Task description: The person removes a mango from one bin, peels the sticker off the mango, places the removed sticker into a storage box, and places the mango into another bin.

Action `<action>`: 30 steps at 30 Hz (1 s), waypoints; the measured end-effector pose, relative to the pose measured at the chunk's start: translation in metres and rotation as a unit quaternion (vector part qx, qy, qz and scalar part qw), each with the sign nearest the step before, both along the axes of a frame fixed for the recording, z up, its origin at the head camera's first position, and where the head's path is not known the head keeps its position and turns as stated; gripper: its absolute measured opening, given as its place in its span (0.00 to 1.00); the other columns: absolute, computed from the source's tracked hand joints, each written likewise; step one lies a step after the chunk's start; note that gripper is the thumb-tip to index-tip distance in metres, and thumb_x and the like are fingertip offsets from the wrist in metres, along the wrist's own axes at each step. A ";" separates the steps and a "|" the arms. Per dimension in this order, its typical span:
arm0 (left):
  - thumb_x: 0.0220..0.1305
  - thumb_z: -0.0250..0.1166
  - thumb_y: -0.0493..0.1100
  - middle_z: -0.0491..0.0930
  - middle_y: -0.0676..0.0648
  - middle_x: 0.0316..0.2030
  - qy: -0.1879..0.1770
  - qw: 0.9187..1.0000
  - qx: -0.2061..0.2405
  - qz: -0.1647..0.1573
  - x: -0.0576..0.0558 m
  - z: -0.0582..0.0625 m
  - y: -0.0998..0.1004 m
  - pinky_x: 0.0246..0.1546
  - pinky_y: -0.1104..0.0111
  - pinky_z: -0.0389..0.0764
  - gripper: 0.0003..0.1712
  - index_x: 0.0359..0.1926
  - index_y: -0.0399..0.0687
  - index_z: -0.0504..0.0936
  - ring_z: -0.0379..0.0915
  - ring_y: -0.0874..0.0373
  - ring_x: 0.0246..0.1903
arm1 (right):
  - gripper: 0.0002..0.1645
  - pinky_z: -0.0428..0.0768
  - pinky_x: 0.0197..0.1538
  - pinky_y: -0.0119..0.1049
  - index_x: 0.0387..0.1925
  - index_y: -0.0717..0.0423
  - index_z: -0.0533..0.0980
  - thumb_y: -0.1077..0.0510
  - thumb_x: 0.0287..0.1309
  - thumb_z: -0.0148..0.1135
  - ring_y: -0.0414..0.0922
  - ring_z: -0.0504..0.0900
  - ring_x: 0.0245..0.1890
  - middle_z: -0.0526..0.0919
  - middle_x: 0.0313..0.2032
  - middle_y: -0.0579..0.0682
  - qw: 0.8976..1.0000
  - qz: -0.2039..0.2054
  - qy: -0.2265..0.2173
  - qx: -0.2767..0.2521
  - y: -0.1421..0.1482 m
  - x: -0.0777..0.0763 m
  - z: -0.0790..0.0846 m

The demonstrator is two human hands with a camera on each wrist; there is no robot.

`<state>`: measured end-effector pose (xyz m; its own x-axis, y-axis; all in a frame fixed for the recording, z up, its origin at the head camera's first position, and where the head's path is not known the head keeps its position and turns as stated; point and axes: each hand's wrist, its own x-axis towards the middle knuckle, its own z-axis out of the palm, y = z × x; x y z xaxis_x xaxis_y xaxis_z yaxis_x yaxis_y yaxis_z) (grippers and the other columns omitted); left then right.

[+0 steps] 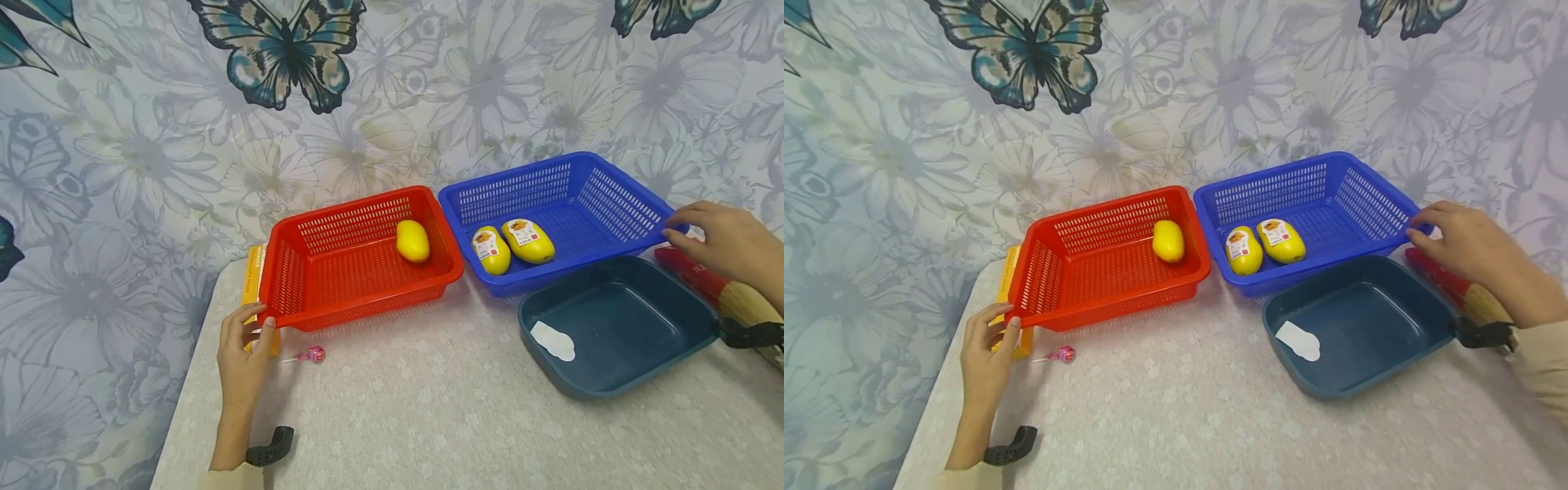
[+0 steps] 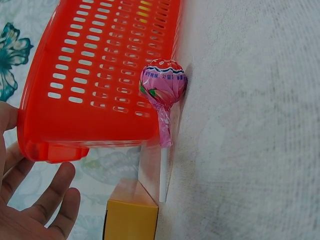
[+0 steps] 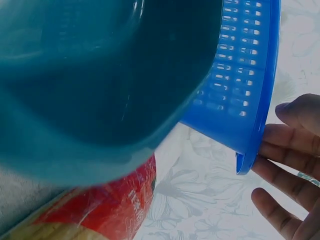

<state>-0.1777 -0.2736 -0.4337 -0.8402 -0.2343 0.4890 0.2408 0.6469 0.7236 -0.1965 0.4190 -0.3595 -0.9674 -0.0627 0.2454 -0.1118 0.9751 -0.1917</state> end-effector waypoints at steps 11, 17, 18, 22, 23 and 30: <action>0.71 0.63 0.47 0.71 0.56 0.61 -0.003 1.000 -0.001 0.003 0.000 0.000 0.002 0.53 0.70 0.78 0.19 0.60 0.50 0.79 0.75 0.62 0.49 | 0.17 0.72 0.47 0.72 0.47 0.74 0.76 0.62 0.62 0.64 0.74 0.73 0.49 0.74 0.49 0.77 1.000 -0.006 -0.007 0.010 0.010 0.001 -0.003; 0.71 0.62 0.46 0.71 0.56 0.61 0.000 1.000 0.001 0.001 -0.001 0.000 0.002 0.52 0.75 0.76 0.18 0.60 0.49 0.78 0.75 0.61 0.49 | 0.16 0.72 0.48 0.71 0.46 0.73 0.77 0.64 0.60 0.66 0.74 0.74 0.48 0.76 0.48 0.76 1.000 0.000 0.017 0.013 0.012 0.001 -0.005; 0.71 0.62 0.46 0.71 0.56 0.61 0.000 1.000 0.002 0.001 -0.001 0.000 0.002 0.51 0.76 0.76 0.18 0.60 0.49 0.78 0.75 0.61 0.49 | 0.16 0.73 0.48 0.71 0.45 0.72 0.78 0.64 0.60 0.67 0.73 0.75 0.47 0.77 0.48 0.76 1.000 0.001 0.023 0.015 0.013 0.001 -0.005; 0.71 0.62 0.47 0.71 0.55 0.61 -0.010 1.000 -0.003 0.010 0.000 0.001 0.004 0.54 0.75 0.74 0.18 0.59 0.49 0.79 0.74 0.61 0.50 | 0.16 0.73 0.48 0.70 0.45 0.72 0.78 0.64 0.60 0.68 0.73 0.75 0.48 0.78 0.48 0.75 0.999 0.002 0.033 0.017 0.015 0.002 -0.008; 0.71 0.62 0.47 0.71 0.54 0.61 -0.015 1.000 -0.005 0.014 0.000 0.002 0.004 0.55 0.73 0.73 0.18 0.59 0.49 0.79 0.73 0.60 0.51 | 0.15 0.73 0.48 0.70 0.45 0.71 0.79 0.64 0.59 0.68 0.73 0.75 0.48 0.78 0.47 0.75 0.999 0.001 0.034 0.015 0.016 0.002 -0.009; 0.70 0.63 0.44 0.72 0.45 0.61 -0.015 0.999 -0.017 0.023 0.006 0.022 0.017 0.58 0.46 0.66 0.17 0.57 0.44 0.80 0.63 0.50 0.59 | 0.15 0.73 0.47 0.70 0.44 0.71 0.79 0.64 0.60 0.68 0.73 0.75 0.48 0.78 0.47 0.75 0.999 0.003 0.042 -0.001 0.016 0.002 -0.014</action>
<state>-0.1721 -0.2566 -0.4117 -0.8436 -0.2558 0.4721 0.1889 0.6815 0.7070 -0.1946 0.4352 -0.3732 -0.9430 -0.0668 0.3261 -0.1327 0.9739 -0.1843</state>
